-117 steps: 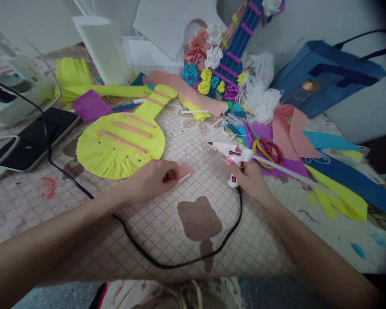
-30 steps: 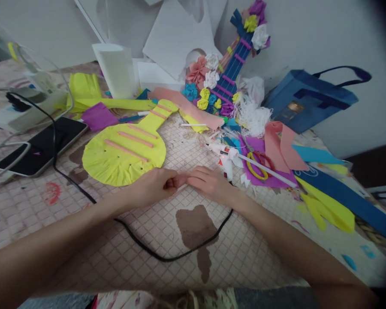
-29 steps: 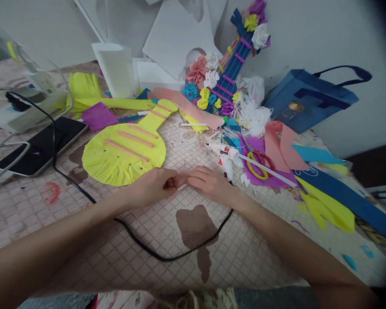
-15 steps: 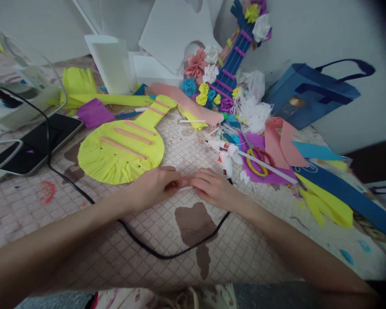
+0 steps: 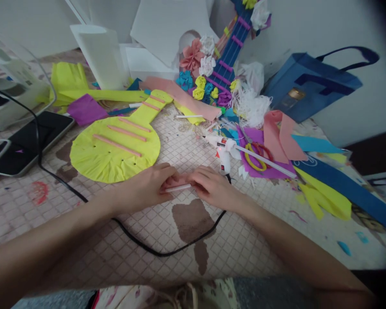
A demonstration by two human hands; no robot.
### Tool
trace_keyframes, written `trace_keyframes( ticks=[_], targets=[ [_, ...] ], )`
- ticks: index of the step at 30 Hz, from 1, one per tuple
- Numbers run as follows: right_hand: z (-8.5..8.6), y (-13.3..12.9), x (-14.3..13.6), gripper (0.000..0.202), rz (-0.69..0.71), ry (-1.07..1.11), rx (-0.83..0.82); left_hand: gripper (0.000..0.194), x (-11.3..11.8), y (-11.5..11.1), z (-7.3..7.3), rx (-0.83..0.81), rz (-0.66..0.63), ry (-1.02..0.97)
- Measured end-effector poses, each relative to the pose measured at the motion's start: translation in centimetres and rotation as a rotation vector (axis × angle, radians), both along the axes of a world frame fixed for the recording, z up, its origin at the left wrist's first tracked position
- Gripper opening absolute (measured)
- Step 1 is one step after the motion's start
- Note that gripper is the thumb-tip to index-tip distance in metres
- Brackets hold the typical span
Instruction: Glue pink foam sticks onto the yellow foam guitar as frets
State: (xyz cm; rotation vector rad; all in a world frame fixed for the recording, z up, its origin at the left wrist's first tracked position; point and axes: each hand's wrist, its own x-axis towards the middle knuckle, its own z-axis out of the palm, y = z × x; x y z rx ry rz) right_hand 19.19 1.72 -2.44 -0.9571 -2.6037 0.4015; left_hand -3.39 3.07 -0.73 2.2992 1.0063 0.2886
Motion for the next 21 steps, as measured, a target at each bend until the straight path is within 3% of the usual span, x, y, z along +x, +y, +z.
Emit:
trace_keyframes(
  ticks=[7, 21],
  targets=[
    [0.05, -0.19, 0.27, 0.024, 0.014, 0.031, -0.031, 0.006, 0.18, -0.35, -0.35, 0.011, -0.001, -0.035],
    [-0.33, -0.14, -0.36, 0.017, -0.049, 0.152, -0.054, 0.011, 0.4, -0.35, 0.05, -0.051, 0.053, -0.052]
  ],
)
